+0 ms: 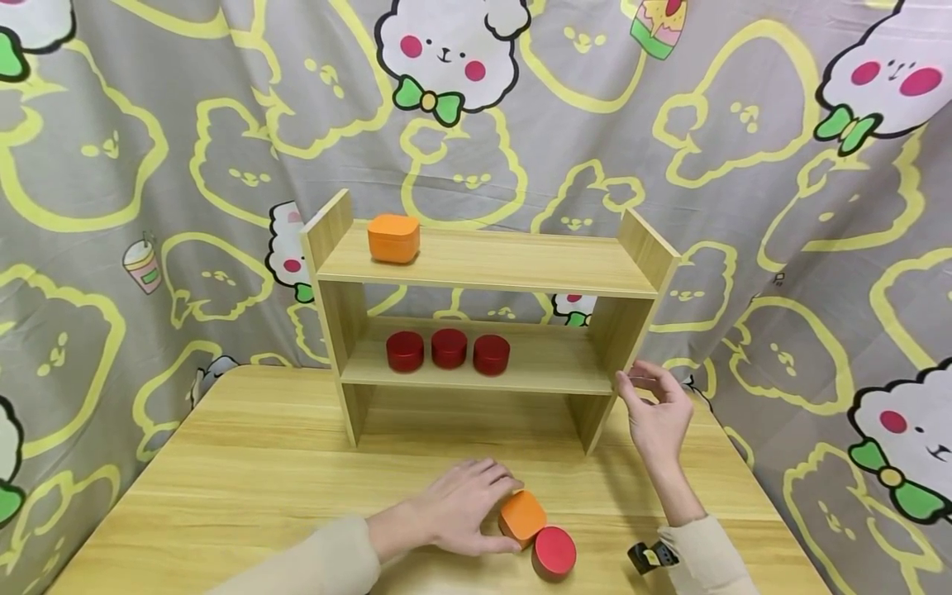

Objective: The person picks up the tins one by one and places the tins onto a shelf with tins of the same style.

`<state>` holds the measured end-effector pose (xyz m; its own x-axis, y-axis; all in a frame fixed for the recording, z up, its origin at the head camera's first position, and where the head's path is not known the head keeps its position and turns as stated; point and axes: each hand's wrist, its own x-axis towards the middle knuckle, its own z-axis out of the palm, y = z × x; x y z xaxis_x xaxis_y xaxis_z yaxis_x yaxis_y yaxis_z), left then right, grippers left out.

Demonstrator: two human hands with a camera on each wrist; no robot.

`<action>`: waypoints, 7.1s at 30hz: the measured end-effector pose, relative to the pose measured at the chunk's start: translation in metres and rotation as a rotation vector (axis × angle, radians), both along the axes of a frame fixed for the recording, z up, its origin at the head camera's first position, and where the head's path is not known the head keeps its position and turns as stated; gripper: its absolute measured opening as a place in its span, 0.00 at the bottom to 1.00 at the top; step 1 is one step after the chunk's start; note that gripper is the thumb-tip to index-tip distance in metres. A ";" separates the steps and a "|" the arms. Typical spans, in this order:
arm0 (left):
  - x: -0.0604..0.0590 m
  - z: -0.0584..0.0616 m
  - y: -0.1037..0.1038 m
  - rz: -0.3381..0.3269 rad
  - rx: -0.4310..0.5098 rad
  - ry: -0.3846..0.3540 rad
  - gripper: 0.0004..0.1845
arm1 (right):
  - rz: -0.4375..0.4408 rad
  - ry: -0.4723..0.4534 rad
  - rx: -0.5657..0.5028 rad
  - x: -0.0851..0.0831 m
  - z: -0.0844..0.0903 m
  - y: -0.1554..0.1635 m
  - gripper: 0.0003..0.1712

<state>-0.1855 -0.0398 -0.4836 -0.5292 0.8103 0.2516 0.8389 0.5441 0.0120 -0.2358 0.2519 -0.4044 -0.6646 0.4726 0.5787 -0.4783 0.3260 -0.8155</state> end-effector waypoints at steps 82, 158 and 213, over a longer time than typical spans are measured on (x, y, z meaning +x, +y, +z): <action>-0.020 0.002 0.005 -0.071 -0.116 0.194 0.36 | 0.034 0.039 -0.003 0.013 0.015 -0.009 0.14; -0.042 0.292 -0.088 -0.070 0.087 0.582 0.37 | 0.006 0.018 0.006 0.010 0.012 -0.008 0.14; -0.100 0.324 -0.087 0.153 -0.122 0.547 0.33 | 0.014 0.023 -0.003 0.013 0.015 -0.008 0.14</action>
